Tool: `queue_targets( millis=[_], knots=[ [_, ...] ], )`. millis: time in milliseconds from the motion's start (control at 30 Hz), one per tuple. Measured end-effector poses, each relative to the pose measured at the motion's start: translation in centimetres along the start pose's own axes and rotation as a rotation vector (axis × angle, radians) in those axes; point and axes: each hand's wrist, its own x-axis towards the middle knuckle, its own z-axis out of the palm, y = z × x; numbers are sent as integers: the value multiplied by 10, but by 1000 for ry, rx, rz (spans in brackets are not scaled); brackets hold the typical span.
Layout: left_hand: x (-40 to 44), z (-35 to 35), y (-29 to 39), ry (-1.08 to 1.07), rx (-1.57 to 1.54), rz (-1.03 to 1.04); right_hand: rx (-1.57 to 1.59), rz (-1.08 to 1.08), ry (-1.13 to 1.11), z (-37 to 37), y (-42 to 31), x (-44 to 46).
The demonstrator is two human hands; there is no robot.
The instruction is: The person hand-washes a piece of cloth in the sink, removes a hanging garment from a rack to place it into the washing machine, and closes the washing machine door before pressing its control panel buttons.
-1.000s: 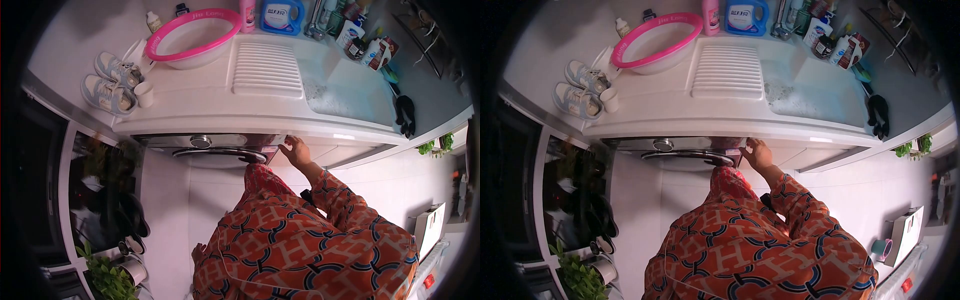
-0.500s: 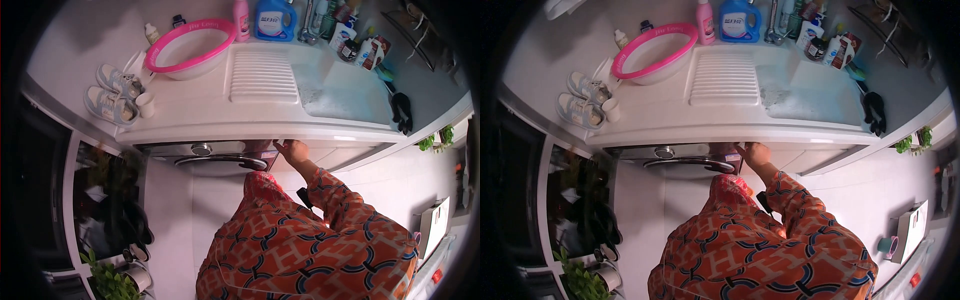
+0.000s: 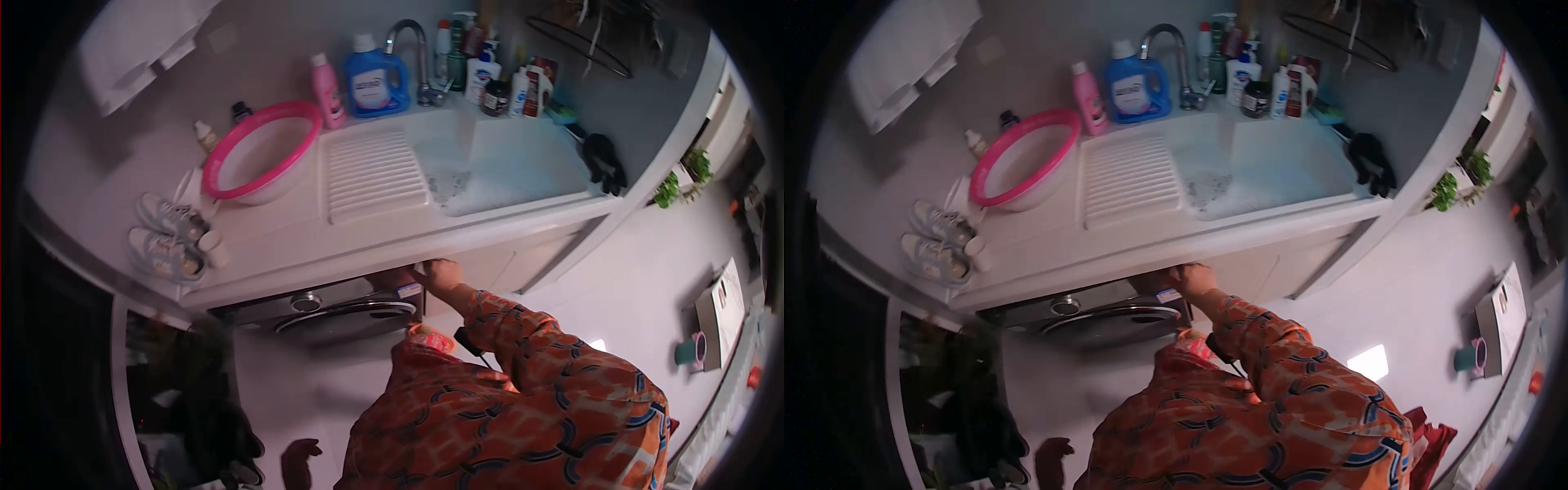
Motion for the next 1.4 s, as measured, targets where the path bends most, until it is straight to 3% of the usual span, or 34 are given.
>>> queue_targets(
  millis=[100, 167, 333, 433, 500, 600, 667, 767, 833, 1200, 1300, 1400],
  knots=[
    [2, 33, 156, -197, -87, 417, 4, -40, 58, 9, 6, 4],
    [1, 37, 236, -556, 289, 617, 11, -64, 68, 13, 10, 4],
    [-5, 91, 351, -1094, -80, 834, 86, -146, 91, 14, 18, 4],
    [-12, 112, 361, -1000, -237, 935, 12, -117, 96, 0, 6, 1],
    [-15, 119, 359, -983, -272, 924, 60, -98, 2, -1, 8, 3],
    [-18, 124, 355, -972, -294, 923, 36, -132, 48, 0, 7, 3],
    [-24, 105, 336, -1140, -24, 619, 16, -161, 79, 2, 8, 4],
    [-29, 109, 334, -1193, -7, 530, 61, -155, 80, 0, 7, 2],
    [-28, 135, 337, -892, -374, 928, 58, -151, 80, 0, 6, 2],
    [-53, 137, 316, -772, -415, 900, 18, 24, -70, 7, 11, 6],
    [-58, 134, 312, -740, -423, 913, -54, -46, -184, -33, -5, -3],
    [-62, 133, 307, -722, -455, 908, 334, -289, 81, -85, -9, -13]
  ],
)
